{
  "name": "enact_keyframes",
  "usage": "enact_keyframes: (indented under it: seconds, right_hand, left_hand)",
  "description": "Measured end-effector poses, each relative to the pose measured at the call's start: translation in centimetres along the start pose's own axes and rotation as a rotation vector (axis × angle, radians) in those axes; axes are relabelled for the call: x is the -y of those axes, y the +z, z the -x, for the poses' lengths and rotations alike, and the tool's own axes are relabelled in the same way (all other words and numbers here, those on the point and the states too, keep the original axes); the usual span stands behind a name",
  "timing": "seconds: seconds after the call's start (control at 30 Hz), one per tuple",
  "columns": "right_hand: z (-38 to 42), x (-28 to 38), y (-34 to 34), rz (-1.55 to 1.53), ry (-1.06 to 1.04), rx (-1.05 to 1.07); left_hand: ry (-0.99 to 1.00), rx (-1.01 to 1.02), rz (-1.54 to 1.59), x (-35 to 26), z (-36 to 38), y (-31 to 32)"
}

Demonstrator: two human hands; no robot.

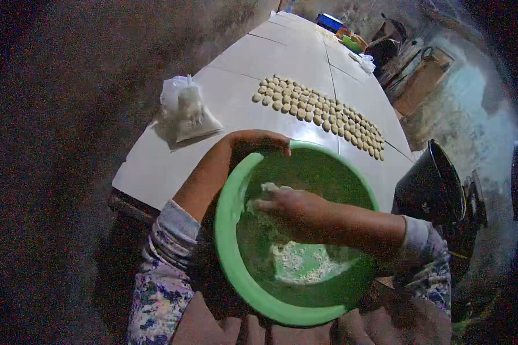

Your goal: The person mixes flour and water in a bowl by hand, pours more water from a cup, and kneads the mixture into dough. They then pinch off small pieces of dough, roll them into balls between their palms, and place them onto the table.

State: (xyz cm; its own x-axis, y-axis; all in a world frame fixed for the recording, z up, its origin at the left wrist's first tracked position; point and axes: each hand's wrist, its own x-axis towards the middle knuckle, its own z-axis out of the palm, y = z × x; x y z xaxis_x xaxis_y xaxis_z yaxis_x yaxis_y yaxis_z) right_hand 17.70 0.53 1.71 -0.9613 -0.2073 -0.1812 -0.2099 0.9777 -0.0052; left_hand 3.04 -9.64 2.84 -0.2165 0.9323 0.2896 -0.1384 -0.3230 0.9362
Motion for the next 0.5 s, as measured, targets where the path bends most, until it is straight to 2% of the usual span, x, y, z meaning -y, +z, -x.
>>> enact_keyframes:
  seconds: [0.07,0.1,0.13,0.2,0.23,0.33,0.4,0.47,0.5]
  right_hand:
    - [0.4,0.0,-3.1,-0.631,0.254,0.019]
    - [1.8,-0.5,-1.6,-0.794,0.335,-0.094]
    - [2.9,-0.6,-1.0,-0.794,0.335,-0.090]
    - [4.6,-0.7,-0.2,-1.486,0.516,-0.144]
    - [5.3,-0.6,0.0,-1.486,0.519,-0.140]
    - [7.2,0.2,0.6,-0.541,0.304,0.149]
    - [6.8,0.3,0.9,-0.500,0.342,0.179]
    - [6.3,-0.2,0.8,-0.446,0.265,0.205]
    - [5.9,-0.3,0.7,-0.404,0.202,0.181]
  left_hand:
    - [0.106,-0.040,-0.037,0.6,0.1,0.0]
    - [-0.157,0.019,0.141,2.4,-1.2,-2.0]
    - [-0.157,0.016,0.143,2.8,-1.4,-2.4]
    - [-0.186,0.075,0.321,3.4,-1.7,-2.9]
    - [-0.131,0.105,0.246,4.1,-1.9,-3.3]
    - [-0.103,0.110,0.180,4.3,-2.3,-3.3]
    - [-0.076,0.073,0.161,3.6,-2.0,-2.4]
    - [-0.367,0.022,0.277,2.9,-2.6,-2.6]
    - [-0.131,0.095,0.237,3.7,-2.4,-2.9]
